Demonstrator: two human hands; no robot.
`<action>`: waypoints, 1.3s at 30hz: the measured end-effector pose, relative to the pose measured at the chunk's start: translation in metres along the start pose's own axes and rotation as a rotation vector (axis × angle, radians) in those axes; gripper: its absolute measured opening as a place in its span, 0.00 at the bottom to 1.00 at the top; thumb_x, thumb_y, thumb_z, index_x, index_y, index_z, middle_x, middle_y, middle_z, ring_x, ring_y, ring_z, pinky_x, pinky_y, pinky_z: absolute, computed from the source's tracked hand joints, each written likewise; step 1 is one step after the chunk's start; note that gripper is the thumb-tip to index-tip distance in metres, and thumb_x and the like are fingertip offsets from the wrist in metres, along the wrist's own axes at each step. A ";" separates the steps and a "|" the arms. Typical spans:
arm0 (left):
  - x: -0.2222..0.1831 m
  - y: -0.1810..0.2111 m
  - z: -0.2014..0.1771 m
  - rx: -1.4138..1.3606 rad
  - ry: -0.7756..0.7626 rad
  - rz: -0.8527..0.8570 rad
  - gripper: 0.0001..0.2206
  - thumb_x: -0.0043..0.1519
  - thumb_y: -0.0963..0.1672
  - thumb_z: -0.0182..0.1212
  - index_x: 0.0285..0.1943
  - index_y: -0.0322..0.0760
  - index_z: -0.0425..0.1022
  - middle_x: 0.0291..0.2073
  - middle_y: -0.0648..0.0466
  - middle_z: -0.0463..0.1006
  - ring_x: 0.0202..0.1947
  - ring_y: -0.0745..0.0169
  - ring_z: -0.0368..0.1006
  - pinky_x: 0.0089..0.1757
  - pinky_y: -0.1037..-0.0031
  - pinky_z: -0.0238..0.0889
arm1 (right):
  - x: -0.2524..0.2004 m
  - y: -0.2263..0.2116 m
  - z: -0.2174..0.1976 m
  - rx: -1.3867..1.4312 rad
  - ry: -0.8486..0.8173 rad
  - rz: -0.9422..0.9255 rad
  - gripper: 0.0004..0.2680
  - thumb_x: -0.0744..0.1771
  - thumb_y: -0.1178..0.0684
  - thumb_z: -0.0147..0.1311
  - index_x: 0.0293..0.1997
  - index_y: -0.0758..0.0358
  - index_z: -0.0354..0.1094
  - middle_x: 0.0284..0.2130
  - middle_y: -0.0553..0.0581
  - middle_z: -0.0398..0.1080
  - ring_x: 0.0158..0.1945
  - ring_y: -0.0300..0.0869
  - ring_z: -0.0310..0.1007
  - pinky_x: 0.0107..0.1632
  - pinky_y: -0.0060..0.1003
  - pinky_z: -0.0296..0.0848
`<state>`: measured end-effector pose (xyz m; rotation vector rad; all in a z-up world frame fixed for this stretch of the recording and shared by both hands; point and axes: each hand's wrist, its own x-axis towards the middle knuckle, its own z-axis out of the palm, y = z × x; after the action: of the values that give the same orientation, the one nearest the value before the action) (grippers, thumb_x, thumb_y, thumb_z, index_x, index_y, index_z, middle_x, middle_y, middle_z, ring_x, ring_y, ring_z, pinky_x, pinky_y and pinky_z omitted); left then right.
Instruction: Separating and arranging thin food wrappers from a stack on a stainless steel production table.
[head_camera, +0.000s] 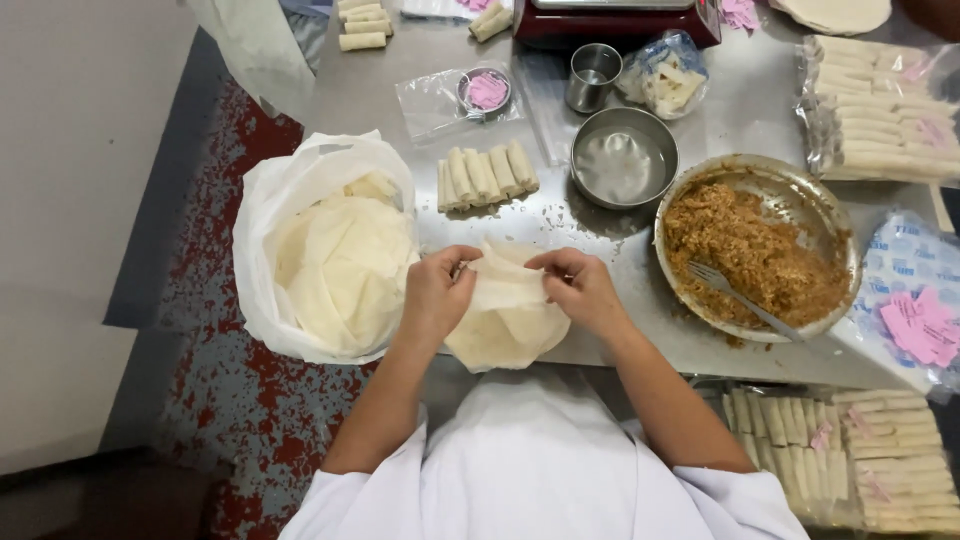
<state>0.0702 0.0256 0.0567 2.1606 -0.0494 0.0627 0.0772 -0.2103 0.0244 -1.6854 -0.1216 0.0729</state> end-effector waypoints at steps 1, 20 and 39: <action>-0.003 0.002 0.003 -0.068 -0.021 0.006 0.13 0.58 0.39 0.63 0.49 0.42 0.86 0.37 0.46 0.87 0.44 0.45 0.83 0.46 0.60 0.75 | 0.000 -0.004 0.003 -0.087 -0.011 -0.034 0.13 0.62 0.63 0.59 0.51 0.67 0.79 0.31 0.62 0.74 0.32 0.46 0.78 0.38 0.41 0.80; -0.007 -0.008 -0.018 -0.060 -0.050 -0.090 0.11 0.57 0.39 0.67 0.47 0.46 0.87 0.39 0.51 0.87 0.48 0.47 0.82 0.48 0.63 0.76 | 0.002 0.027 -0.003 -0.125 0.020 -0.026 0.08 0.66 0.61 0.59 0.48 0.66 0.80 0.28 0.63 0.78 0.32 0.42 0.75 0.41 0.40 0.76; -0.025 0.009 -0.143 -0.544 0.557 -0.489 0.10 0.72 0.48 0.55 0.36 0.47 0.73 0.37 0.61 0.78 0.45 0.65 0.74 0.51 0.67 0.73 | -0.062 0.017 -0.153 0.539 -0.088 -0.127 0.07 0.67 0.55 0.63 0.47 0.65 0.78 0.40 0.51 0.79 0.37 0.38 0.79 0.38 0.28 0.79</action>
<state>0.0408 0.1402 0.1420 1.5017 0.6995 0.3241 0.0346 -0.3709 0.0246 -1.1344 -0.2508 0.0762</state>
